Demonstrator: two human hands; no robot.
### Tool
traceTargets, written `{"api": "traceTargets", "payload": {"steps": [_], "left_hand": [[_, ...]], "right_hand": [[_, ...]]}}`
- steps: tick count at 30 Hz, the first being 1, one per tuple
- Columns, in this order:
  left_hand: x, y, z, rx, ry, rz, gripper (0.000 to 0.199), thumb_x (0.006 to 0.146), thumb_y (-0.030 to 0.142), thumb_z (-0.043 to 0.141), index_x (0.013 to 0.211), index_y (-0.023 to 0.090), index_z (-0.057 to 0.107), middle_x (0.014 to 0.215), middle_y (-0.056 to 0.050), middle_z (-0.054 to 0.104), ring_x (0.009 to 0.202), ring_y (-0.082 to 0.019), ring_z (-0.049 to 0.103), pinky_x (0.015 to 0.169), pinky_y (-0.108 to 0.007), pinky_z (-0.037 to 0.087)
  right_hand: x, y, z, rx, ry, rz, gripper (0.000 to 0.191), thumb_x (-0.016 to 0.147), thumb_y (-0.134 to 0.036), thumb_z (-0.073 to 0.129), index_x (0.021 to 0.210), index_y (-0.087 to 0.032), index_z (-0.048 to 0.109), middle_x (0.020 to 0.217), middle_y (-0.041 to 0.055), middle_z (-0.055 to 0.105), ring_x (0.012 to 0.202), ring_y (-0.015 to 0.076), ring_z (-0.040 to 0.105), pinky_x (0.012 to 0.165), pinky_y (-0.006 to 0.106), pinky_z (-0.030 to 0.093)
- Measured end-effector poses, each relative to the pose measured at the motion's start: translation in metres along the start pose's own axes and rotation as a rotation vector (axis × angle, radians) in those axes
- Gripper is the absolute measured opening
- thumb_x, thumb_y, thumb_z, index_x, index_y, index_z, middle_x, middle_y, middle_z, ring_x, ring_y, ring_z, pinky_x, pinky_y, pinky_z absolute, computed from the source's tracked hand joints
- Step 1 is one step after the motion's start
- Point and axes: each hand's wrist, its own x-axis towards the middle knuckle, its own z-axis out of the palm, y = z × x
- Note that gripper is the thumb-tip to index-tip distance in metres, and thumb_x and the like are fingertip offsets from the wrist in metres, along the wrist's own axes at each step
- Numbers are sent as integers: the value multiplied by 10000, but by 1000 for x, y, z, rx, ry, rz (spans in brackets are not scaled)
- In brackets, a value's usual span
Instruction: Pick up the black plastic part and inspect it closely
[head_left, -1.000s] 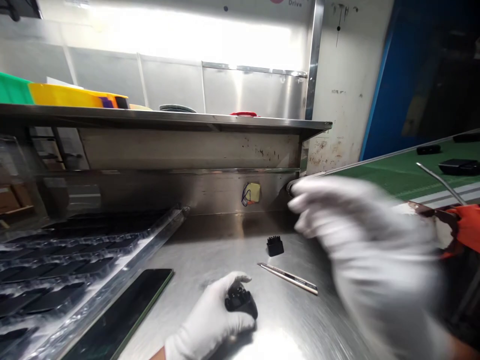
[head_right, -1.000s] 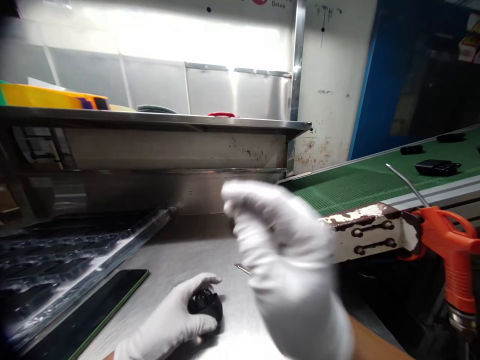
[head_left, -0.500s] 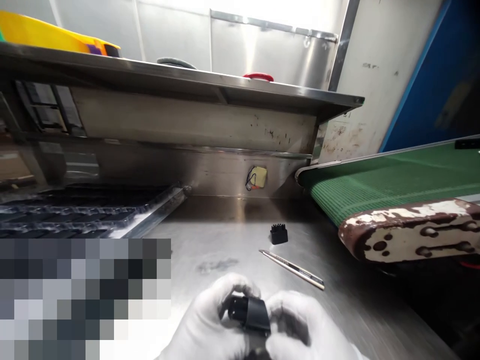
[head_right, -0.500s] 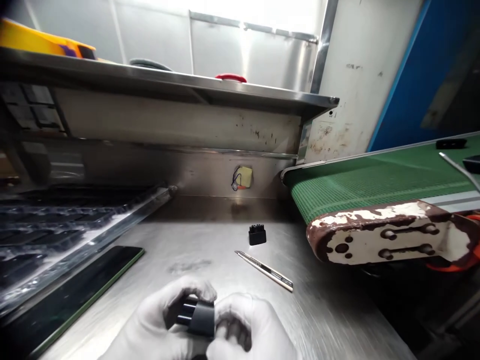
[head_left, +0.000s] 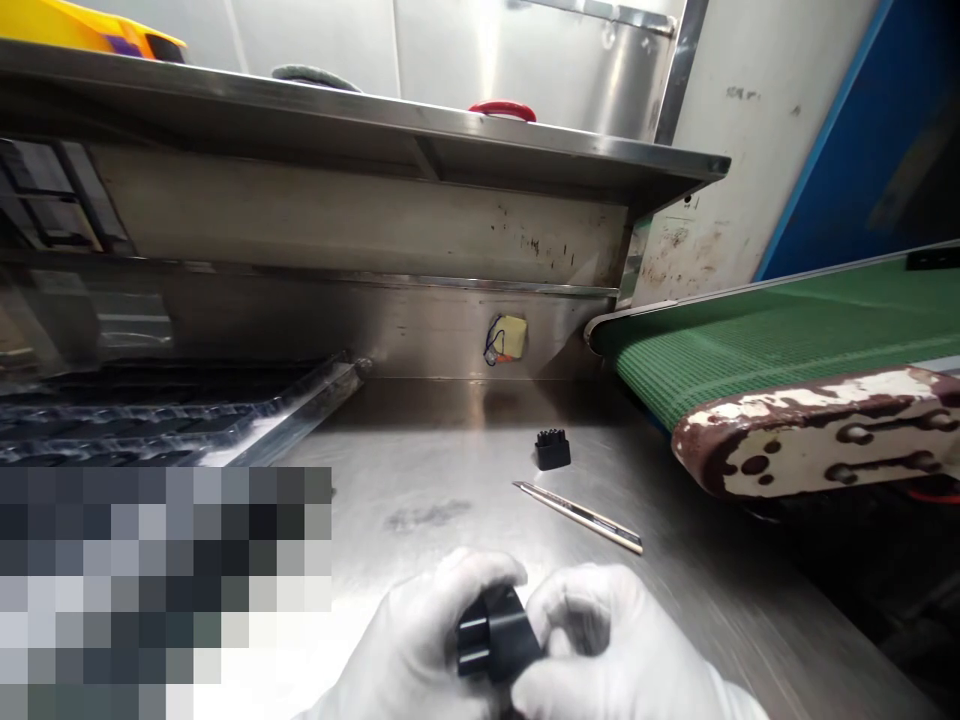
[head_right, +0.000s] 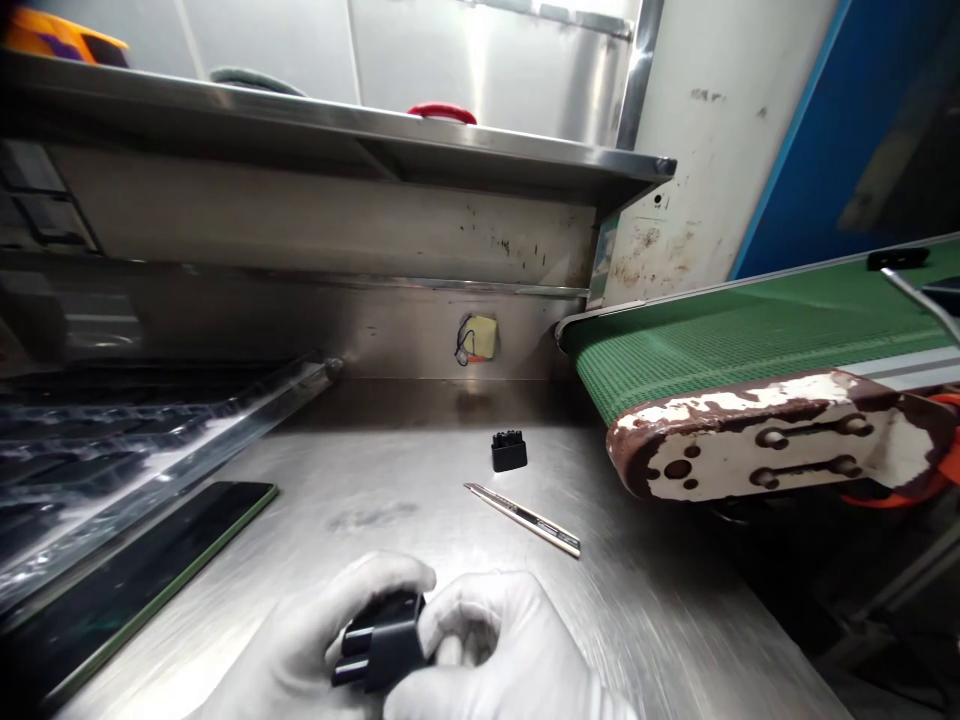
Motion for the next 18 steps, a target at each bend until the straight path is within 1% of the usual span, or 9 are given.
{"api": "traceTargets", "payload": {"steps": [2, 3, 6, 8, 10, 12, 15, 18], "left_hand": [[4, -5, 2, -69, 12, -65, 437, 660, 271, 807, 1051, 232, 614, 741, 9, 648, 628, -165, 570, 614, -286, 454], [6, -5, 3, -106, 18, -108, 505, 636, 257, 824, 1079, 229, 583, 743, 12, 646, 629, -167, 572, 619, -290, 455], [10, -2, 4, -222, 34, -212, 650, 581, 257, 875, 1113, 231, 503, 845, 0, 654, 761, -208, 628, 674, -303, 484], [12, 4, 3, -264, 36, -235, 689, 570, 272, 896, 1116, 234, 479, 912, -4, 653, 825, -220, 640, 694, -300, 501], [13, 9, 0, -225, 36, -237, 671, 577, 259, 901, 1101, 233, 483, 935, 0, 655, 863, -220, 639, 742, -307, 514], [13, 10, -2, -173, 17, -241, 616, 596, 281, 891, 1071, 230, 501, 910, 0, 660, 879, -229, 635, 762, -316, 515], [15, 4, -3, -171, -27, -255, 515, 608, 396, 866, 959, 216, 536, 884, -26, 659, 890, -266, 628, 731, -344, 516], [17, -4, -3, -188, -84, -264, 533, 564, 470, 877, 894, 211, 549, 878, -43, 657, 874, -283, 623, 704, -358, 516]], "right_hand": [[0, -1, 0, 39, 1, -15, 131, 571, -142, 662, 626, -161, 545, 596, -30, 460, 572, 99, 383, 557, 264, 269], [0, -2, 0, 55, 15, -23, 129, 574, -137, 658, 627, -159, 543, 588, -33, 459, 562, 94, 381, 548, 260, 263], [0, 0, -1, 85, 63, -64, 120, 608, -164, 655, 657, -158, 546, 569, -38, 449, 537, 87, 368, 528, 253, 247], [2, 4, -2, 107, 82, -109, 140, 618, -208, 674, 673, -158, 555, 564, -36, 443, 535, 90, 358, 521, 251, 241], [3, 7, -3, 122, 88, -136, 183, 608, -242, 705, 660, -162, 549, 548, -41, 424, 532, 92, 346, 509, 247, 227], [3, 6, -3, 135, 79, -128, 188, 608, -234, 708, 653, -164, 540, 545, -46, 422, 527, 87, 345, 506, 245, 225], [0, 1, -3, 150, 64, -81, 147, 609, -180, 670, 670, -158, 538, 570, -47, 449, 535, 82, 369, 525, 246, 254], [-2, -3, -3, 154, 72, -71, 161, 602, -200, 685, 685, -155, 554, 584, -31, 490, 538, 100, 416, 536, 258, 294]]}}
